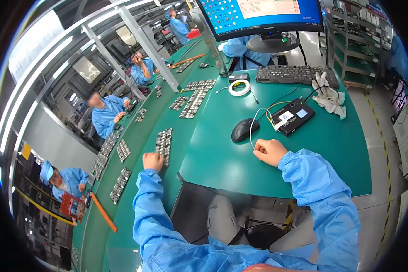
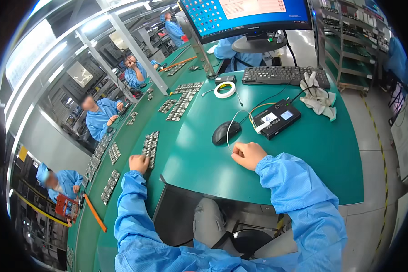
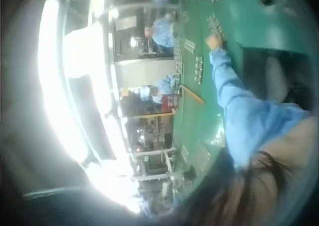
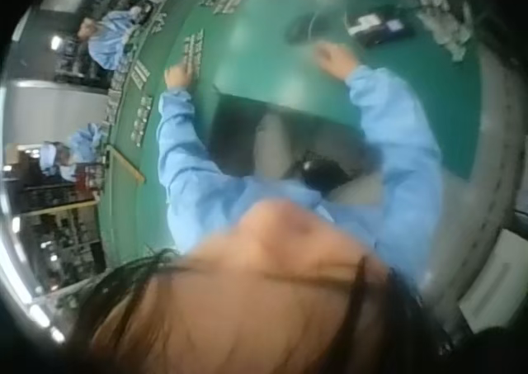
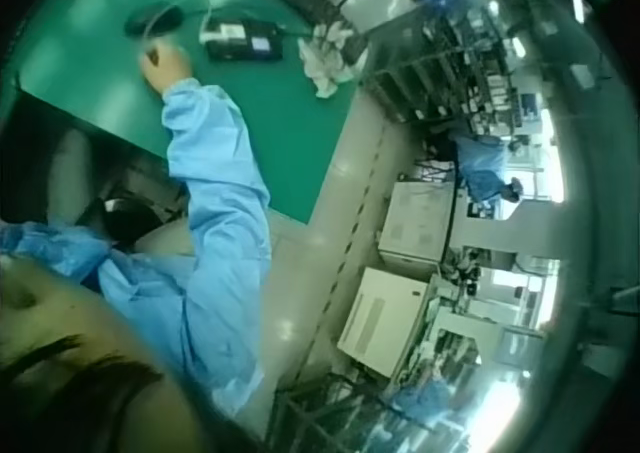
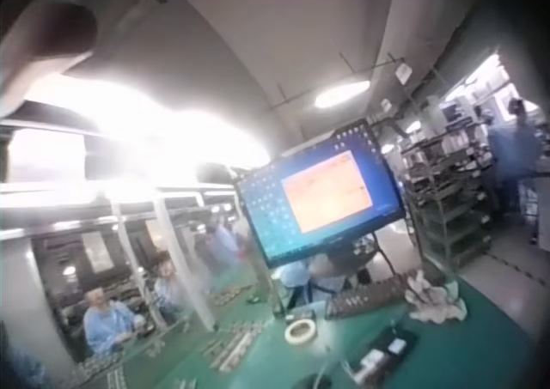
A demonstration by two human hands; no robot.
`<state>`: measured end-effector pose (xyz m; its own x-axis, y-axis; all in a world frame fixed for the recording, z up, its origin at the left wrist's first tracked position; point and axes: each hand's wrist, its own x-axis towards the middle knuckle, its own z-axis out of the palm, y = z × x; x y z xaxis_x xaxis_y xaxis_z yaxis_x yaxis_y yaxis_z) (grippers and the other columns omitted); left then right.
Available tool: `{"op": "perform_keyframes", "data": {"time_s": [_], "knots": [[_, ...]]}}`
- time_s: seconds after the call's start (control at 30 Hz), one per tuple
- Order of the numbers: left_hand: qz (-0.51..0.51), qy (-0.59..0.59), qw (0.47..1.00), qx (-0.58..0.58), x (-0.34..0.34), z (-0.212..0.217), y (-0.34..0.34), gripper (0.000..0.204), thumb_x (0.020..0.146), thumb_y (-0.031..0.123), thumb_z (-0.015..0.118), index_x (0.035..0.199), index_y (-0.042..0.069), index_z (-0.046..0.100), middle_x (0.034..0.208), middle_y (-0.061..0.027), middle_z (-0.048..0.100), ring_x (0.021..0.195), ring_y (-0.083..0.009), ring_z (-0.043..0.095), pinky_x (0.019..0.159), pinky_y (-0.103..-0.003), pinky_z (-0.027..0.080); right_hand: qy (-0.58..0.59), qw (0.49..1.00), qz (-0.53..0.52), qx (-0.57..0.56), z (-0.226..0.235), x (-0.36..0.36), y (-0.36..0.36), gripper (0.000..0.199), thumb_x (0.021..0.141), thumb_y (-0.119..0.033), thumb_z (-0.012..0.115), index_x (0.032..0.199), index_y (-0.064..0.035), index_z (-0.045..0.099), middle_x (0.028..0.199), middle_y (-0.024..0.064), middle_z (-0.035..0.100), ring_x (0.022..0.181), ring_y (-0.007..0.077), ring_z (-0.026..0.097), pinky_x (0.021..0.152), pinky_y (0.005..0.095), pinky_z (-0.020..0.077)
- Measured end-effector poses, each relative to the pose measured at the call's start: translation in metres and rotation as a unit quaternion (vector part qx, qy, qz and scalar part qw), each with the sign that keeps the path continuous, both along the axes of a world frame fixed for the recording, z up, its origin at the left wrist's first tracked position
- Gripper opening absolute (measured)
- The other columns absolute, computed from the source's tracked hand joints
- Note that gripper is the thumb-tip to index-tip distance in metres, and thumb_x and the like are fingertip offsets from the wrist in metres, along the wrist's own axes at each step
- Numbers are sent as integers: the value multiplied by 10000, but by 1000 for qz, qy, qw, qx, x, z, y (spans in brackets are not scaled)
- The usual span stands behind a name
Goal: The person tests circuit board panels by applying a test probe to individual sections of the board while clicking a computer mouse, then sets the finished panel aside and tests a new panel.
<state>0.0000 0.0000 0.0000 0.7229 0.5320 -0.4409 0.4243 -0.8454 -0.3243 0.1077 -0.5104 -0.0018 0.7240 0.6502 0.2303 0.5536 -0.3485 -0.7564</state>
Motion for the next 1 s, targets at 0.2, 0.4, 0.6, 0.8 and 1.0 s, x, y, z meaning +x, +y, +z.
{"op": "perform_keyframes", "data": {"time_s": [0.2,0.4,0.6,0.8,1.0], "knots": [[116,-332,936,-13,-64,-20,7,1229,522,725,746,1459,93,262,1392,-190,444,1339,-327,350,1083,-501,286,-7,1000,9,12,5,0,3,184,820,-230,637,828,-50,601,714,91,664,664,245,657,633,358,514],[195,-414,888,-49,-74,3,8,1157,524,578,832,1404,28,320,1270,-247,535,1183,-383,520,996,-403,422,73,997,13,23,13,-4,1,182,833,-208,634,822,-32,589,727,74,674,663,210,663,632,342,513],[164,-455,874,46,-91,8,-5,1056,502,543,828,1329,59,385,1231,-211,492,1172,-370,434,996,-453,377,-18,997,5,70,9,6,-6,169,847,-168,647,846,-8,594,753,84,654,719,197,636,671,335,489],[12,-567,818,-98,-97,41,-63,1016,530,390,871,1323,4,366,1200,-198,467,1125,-334,461,971,-423,397,4,992,-16,128,11,16,-14,166,842,-158,670,854,-6,605,724,62,623,659,155,589,631,311,477],[-256,-479,792,-278,-85,54,-174,1014,523,318,895,1313,-20,356,1202,-170,421,1114,-278,462,966,-375,403,108,987,1,118,15,29,-26,109,879,-91,632,870,2,575,739,55,630,650,123,603,589,261,496]]}}
